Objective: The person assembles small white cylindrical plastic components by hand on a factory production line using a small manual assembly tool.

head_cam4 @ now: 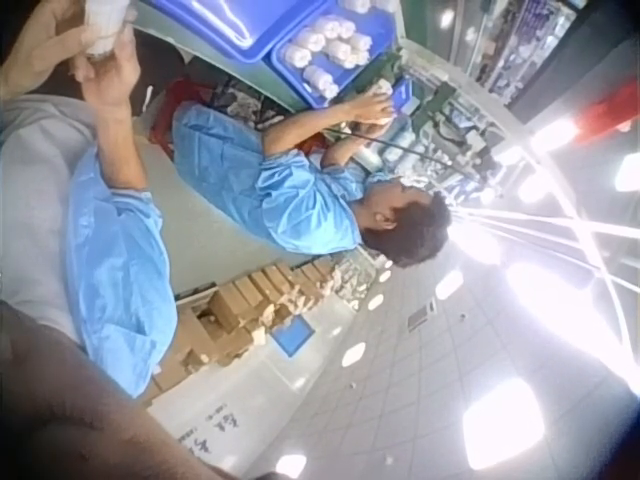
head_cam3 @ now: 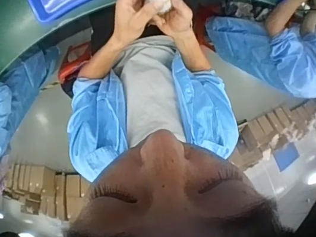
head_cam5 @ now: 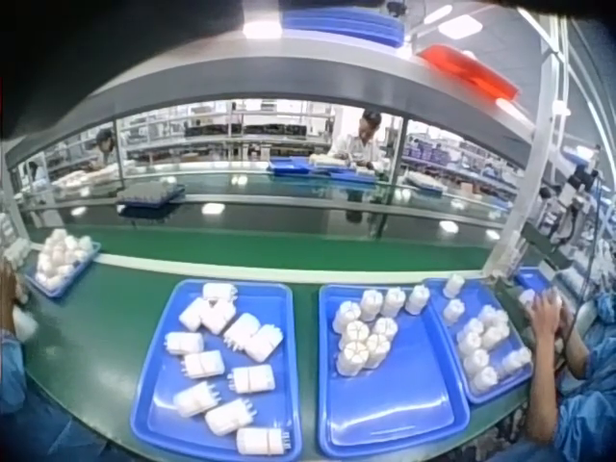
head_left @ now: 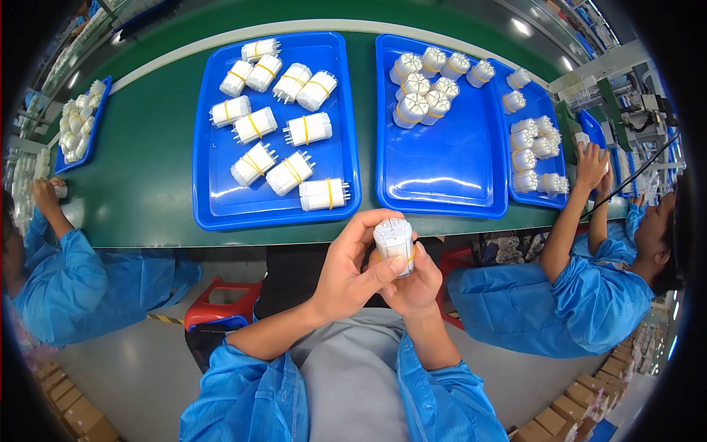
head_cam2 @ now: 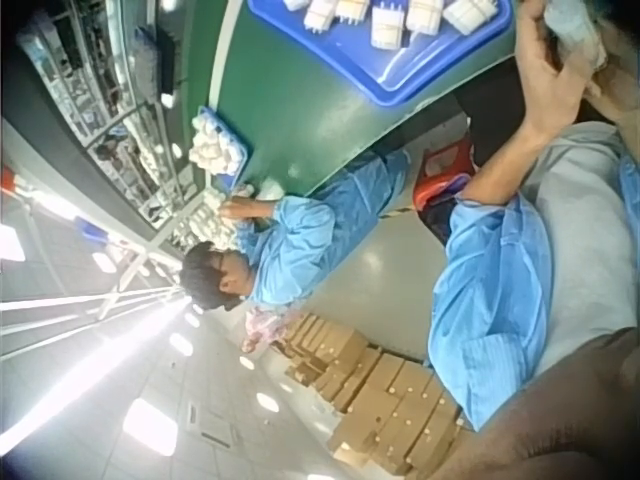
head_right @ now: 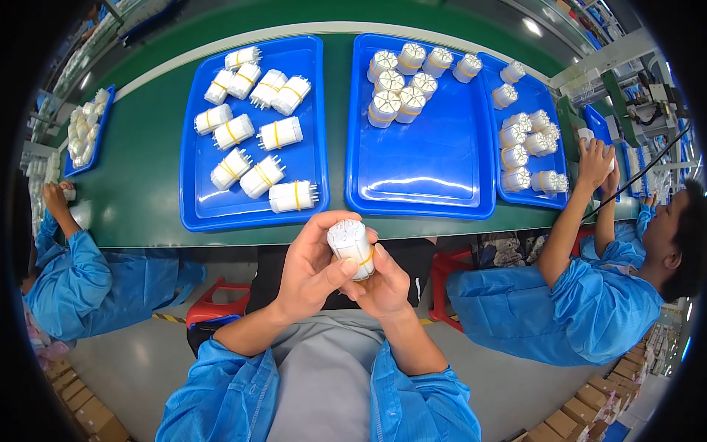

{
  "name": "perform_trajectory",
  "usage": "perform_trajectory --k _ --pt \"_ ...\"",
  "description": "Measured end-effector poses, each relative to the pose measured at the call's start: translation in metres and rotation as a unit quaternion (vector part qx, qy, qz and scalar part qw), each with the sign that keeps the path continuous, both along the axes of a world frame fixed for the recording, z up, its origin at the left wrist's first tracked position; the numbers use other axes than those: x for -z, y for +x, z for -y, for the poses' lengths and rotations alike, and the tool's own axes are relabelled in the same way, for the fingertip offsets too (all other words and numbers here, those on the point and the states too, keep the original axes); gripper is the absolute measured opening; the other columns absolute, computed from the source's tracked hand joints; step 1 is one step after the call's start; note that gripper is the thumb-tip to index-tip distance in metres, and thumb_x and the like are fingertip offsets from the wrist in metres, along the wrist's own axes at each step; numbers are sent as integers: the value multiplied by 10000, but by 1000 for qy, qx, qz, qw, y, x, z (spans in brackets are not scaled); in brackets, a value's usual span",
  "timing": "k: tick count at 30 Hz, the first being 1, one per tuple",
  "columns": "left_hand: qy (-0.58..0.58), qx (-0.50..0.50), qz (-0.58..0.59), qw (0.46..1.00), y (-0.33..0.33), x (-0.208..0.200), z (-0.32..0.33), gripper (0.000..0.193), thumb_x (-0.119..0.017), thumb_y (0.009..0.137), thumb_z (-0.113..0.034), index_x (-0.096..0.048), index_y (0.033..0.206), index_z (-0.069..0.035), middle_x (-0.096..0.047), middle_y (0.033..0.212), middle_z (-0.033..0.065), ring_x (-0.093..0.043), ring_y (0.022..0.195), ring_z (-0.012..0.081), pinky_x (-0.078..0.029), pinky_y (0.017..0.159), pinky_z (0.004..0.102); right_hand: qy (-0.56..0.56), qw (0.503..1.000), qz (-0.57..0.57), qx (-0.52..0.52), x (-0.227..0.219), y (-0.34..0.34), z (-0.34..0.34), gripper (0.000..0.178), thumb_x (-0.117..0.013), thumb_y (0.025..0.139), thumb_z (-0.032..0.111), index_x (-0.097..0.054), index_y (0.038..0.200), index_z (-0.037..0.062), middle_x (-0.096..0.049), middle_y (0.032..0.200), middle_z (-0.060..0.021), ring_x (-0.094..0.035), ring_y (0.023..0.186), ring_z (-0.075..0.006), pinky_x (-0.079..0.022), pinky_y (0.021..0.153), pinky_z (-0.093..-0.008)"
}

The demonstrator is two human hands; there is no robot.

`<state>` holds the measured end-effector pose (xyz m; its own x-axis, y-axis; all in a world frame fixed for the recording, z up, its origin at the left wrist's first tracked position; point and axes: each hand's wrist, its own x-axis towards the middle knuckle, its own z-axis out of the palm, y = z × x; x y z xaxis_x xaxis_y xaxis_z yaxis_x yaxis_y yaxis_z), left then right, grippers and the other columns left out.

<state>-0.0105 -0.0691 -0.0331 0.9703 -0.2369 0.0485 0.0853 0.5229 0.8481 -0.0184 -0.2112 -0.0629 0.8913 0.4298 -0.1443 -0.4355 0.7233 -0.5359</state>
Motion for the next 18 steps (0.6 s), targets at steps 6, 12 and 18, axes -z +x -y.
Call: perform_trajectory --k 6,12,18 --pt "-14 -40 63 997 1 6 -4 453 -647 900 -138 -416 1275 -30 -586 1145 134 -597 1055 182 -478 928 339 -255 937 211 111 4 13 34 509 -490 958 554 -533 871 54 -472 647 -29 -375 531 -102 -253 486 -261" --pt "125 -23 75 989 0 5 -12 426 -682 823 -12 -484 1200 -23 -575 1094 109 -592 967 165 -479 845 283 -379 901 193 80 -68 30 37 452 -514 973 464 -553 920 16 -521 763 -24 -389 632 -97 -287 565 -258" --pt "249 -93 196 944 8 4 -20 387 -758 691 11 -594 1039 -30 -611 910 111 -635 784 219 -497 677 305 -523 759 387 -27 -96 33 43 164 -617 922 141 -602 941 -21 -565 800 -109 -550 698 -216 -435 631 -316"
